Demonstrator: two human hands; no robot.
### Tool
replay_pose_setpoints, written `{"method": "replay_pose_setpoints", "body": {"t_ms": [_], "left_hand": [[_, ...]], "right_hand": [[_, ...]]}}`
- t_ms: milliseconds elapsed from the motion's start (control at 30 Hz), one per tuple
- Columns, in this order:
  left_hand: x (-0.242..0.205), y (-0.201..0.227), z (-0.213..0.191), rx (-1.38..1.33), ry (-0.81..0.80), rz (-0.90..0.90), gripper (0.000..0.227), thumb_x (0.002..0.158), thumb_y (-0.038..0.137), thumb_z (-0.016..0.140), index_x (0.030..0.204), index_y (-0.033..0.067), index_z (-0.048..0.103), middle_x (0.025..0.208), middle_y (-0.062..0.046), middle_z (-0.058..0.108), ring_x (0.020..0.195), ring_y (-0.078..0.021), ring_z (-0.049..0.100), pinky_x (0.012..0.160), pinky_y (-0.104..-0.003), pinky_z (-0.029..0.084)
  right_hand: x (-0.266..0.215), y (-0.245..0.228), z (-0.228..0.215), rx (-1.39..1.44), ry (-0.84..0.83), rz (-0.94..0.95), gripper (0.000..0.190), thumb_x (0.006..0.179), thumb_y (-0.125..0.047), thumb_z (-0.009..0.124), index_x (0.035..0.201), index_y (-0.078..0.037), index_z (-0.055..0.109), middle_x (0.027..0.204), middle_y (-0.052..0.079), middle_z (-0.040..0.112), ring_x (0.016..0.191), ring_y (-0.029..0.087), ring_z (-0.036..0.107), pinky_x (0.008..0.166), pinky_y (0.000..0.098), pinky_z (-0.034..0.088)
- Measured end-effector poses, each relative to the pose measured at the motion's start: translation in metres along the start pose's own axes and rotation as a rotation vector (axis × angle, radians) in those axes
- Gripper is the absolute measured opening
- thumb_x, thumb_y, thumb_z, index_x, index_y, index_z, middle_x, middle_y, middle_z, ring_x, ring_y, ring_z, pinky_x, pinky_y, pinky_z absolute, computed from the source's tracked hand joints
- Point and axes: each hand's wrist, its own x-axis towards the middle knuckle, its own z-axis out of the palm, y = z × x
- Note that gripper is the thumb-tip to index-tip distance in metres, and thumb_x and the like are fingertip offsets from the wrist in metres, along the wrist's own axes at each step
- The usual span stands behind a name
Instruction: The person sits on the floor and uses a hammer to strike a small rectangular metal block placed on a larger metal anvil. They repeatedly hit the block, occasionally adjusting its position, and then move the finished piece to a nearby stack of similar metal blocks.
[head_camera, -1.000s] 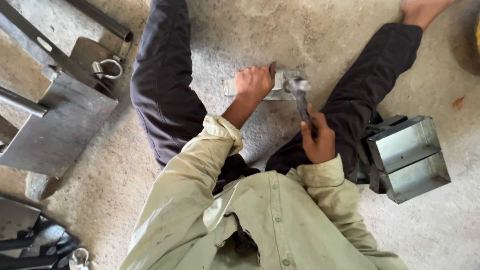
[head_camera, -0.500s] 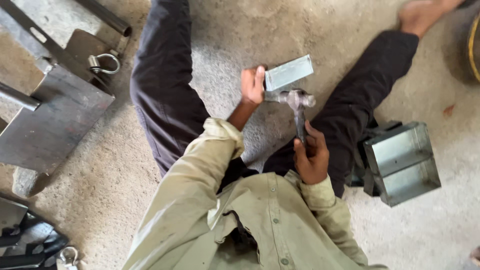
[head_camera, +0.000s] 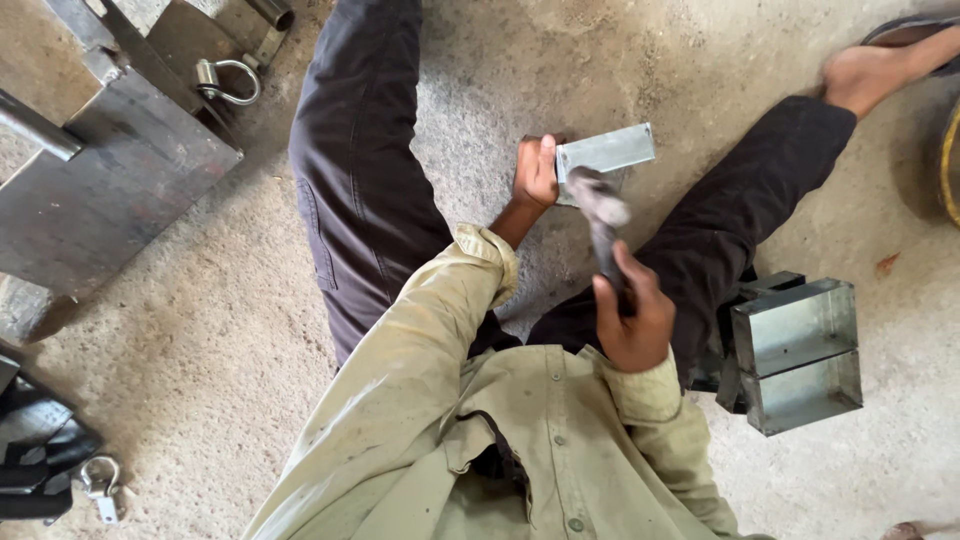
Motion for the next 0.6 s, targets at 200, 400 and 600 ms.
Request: {"method": "replay_pose_setpoints", "body": {"t_ms": [200,400,600], "left_hand": [[-0.018,-0.014,0.012,0.140,0.215,0.125,0.038,0.111,0.023,0.050,0.085,-0.0025,0.061,0.084,-0.023,0.059,0.081,-0.0416,0.055,0.076,-0.049,0.045],[0.002,0.011,0.001,0.017,0.079,0.102,0.041,0.110,0.024,0.044,0.087,-0.0021,0.066,0.078,-0.024,0.061,0.074,-0.0442,0.056,0.070,-0.052,0.042],[0.036,0.105,-0.024,0.222,-0.154,-0.032,0.059,0.108,0.040,0.037,0.075,0.0019,0.068,0.066,-0.022,0.063,0.064,-0.0438,0.064,0.064,-0.052,0.051]], "right_hand": [[-0.006,0.008,0.010,0.244,0.067,0.346,0.042,0.105,-0.012,0.067,0.144,0.001,0.058,0.096,0.009,0.065,0.071,0.006,0.055,0.063,0.0241,0.046],[-0.003,0.025,0.005,0.206,0.001,0.340,0.042,0.105,-0.009,0.067,0.144,0.001,0.057,0.082,0.003,0.062,0.065,0.004,0.053,0.056,0.0227,0.042],[-0.018,0.027,0.003,0.369,0.088,0.351,0.044,0.106,-0.008,0.062,0.147,-0.001,0.050,0.077,0.001,0.060,0.057,0.004,0.050,0.048,0.0246,0.039]]}}
